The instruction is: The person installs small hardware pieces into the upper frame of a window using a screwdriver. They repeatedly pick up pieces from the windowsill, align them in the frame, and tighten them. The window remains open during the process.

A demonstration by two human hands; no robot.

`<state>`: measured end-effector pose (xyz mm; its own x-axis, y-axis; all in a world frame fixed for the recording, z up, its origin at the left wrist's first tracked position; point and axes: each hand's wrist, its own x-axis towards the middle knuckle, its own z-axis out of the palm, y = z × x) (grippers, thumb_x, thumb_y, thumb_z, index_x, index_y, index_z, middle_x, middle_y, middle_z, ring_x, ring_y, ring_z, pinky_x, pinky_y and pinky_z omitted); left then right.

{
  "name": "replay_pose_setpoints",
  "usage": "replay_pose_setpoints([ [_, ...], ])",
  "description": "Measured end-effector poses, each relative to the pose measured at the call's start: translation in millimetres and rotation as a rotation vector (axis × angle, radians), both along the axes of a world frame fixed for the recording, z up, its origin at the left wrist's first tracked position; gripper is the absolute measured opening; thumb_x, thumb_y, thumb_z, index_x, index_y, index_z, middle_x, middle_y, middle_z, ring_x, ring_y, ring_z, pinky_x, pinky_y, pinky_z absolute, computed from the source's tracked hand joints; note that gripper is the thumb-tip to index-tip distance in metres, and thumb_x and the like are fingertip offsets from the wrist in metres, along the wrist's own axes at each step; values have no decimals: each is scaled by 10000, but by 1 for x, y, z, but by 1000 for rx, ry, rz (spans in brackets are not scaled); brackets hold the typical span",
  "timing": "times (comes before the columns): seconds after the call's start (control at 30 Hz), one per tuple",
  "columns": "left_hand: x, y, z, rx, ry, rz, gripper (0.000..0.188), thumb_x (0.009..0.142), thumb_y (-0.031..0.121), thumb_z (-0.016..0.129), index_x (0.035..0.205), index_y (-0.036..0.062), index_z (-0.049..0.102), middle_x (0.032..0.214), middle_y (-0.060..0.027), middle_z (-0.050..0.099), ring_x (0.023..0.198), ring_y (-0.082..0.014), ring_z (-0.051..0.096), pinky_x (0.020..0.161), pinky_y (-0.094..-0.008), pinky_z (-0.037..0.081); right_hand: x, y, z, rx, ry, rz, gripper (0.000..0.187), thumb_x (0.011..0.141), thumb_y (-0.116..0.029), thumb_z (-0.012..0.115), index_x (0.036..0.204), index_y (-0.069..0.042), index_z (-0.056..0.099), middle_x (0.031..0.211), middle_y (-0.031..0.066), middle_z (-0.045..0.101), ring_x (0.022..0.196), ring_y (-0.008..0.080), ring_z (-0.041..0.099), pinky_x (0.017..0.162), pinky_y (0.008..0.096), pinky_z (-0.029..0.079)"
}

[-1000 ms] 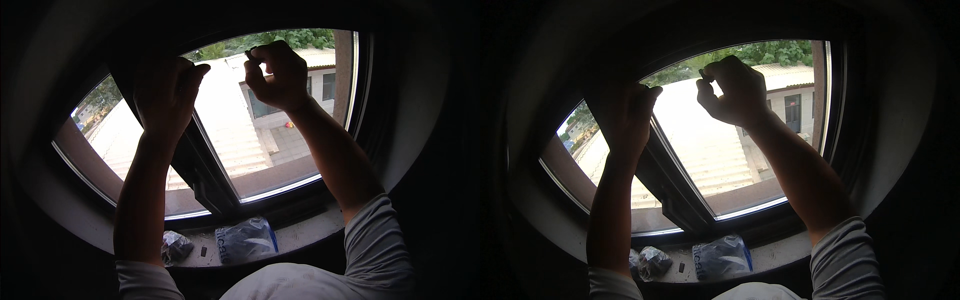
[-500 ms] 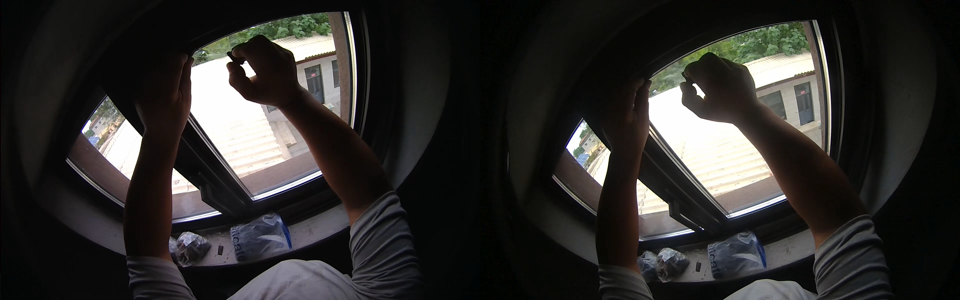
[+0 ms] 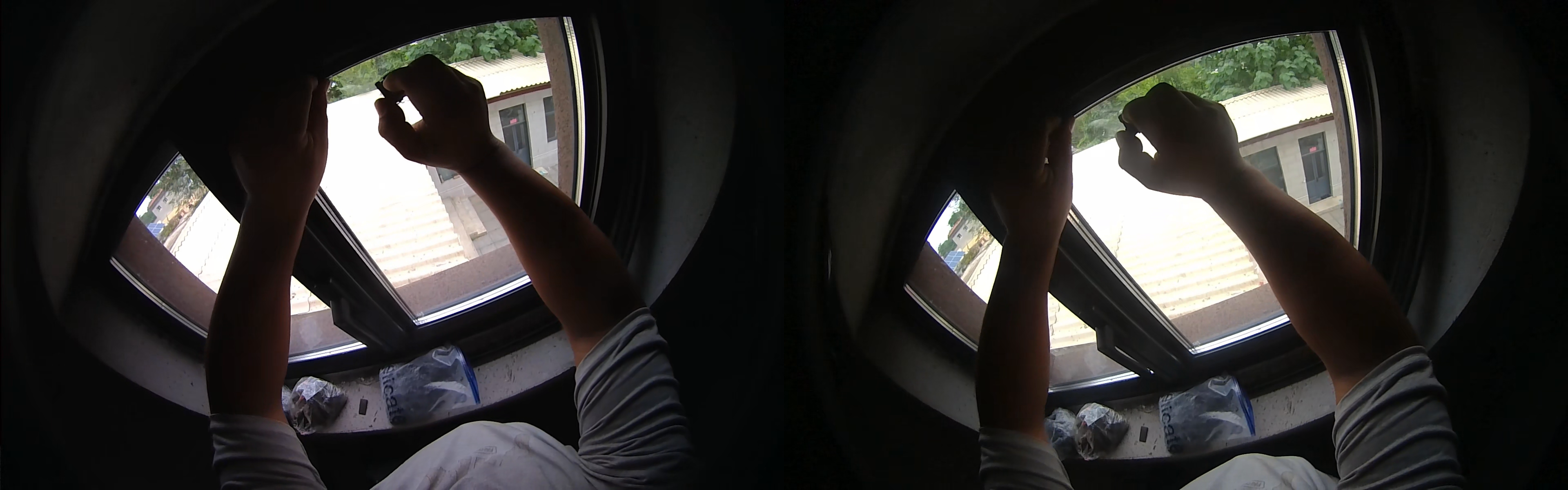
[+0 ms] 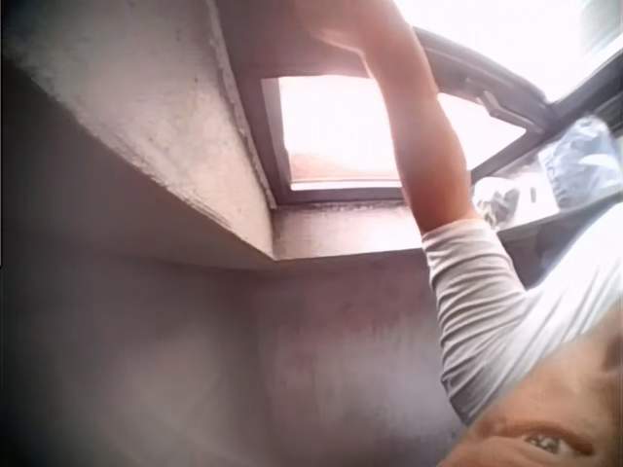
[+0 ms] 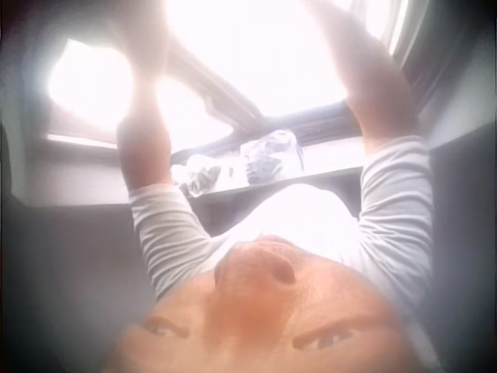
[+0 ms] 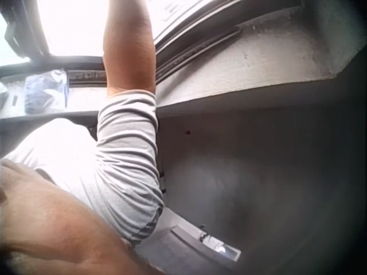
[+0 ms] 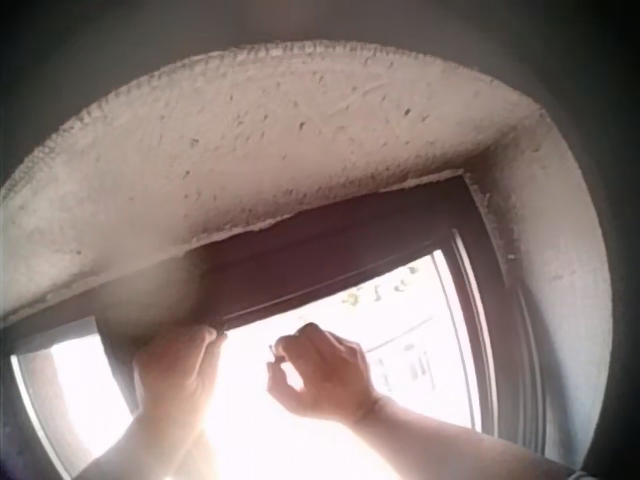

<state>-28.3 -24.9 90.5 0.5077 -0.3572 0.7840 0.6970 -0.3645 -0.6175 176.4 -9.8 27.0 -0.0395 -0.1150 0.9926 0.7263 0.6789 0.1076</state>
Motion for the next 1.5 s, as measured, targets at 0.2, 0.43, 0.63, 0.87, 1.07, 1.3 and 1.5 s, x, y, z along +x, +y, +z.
replay_pose_setpoints([
  [0.2,3,8,3,189,8,9,110,884,184,793,956,123,736,745,-17,694,603,-106,660,512,-212,521,2,2,0,24,-5,-14,139,841,-253,680,874,-118,668,816,35,640,763,216,679,678,371,576],
  [0.43,0,7,-5,100,-55,40,139,887,198,789,1003,144,734,745,-11,691,579,-103,648,493,-217,512,-2,4,-1,55,14,8,139,832,-253,695,869,-122,671,817,24,645,764,205,686,678,365,577],
  [0.63,1,15,-2,125,-33,-19,113,889,185,784,981,147,730,713,-1,675,564,-98,640,482,-214,499,2,5,-1,72,1,-12,142,831,-255,700,886,-125,678,818,18,645,758,193,684,661,354,575],
  [0.87,0,16,-3,142,-34,-10,143,892,193,780,1021,148,735,734,-9,690,572,-103,653,492,-212,514,0,5,-1,88,9,-15,132,831,-251,695,871,-127,670,811,13,646,746,192,677,653,353,572],
  [1.07,-1,17,-2,163,-16,-9,128,906,152,761,1029,125,740,744,-24,703,550,-98,627,492,-201,490,0,4,0,85,3,-25,126,828,-241,697,876,-127,678,806,14,653,749,193,679,663,354,575],
  [1.3,2,7,-2,149,36,8,176,894,149,771,1065,116,748,848,-48,746,672,-140,698,586,-241,558,0,1,0,66,4,-55,121,828,-232,708,850,-121,664,816,14,671,758,187,691,667,341,581],
  [1.5,2,15,-5,138,-11,39,238,899,193,763,1133,161,736,856,-26,742,677,-142,707,561,-241,560,0,-4,-1,40,0,-66,120,823,-218,719,853,-119,659,814,20,670,759,190,693,661,340,580],
])
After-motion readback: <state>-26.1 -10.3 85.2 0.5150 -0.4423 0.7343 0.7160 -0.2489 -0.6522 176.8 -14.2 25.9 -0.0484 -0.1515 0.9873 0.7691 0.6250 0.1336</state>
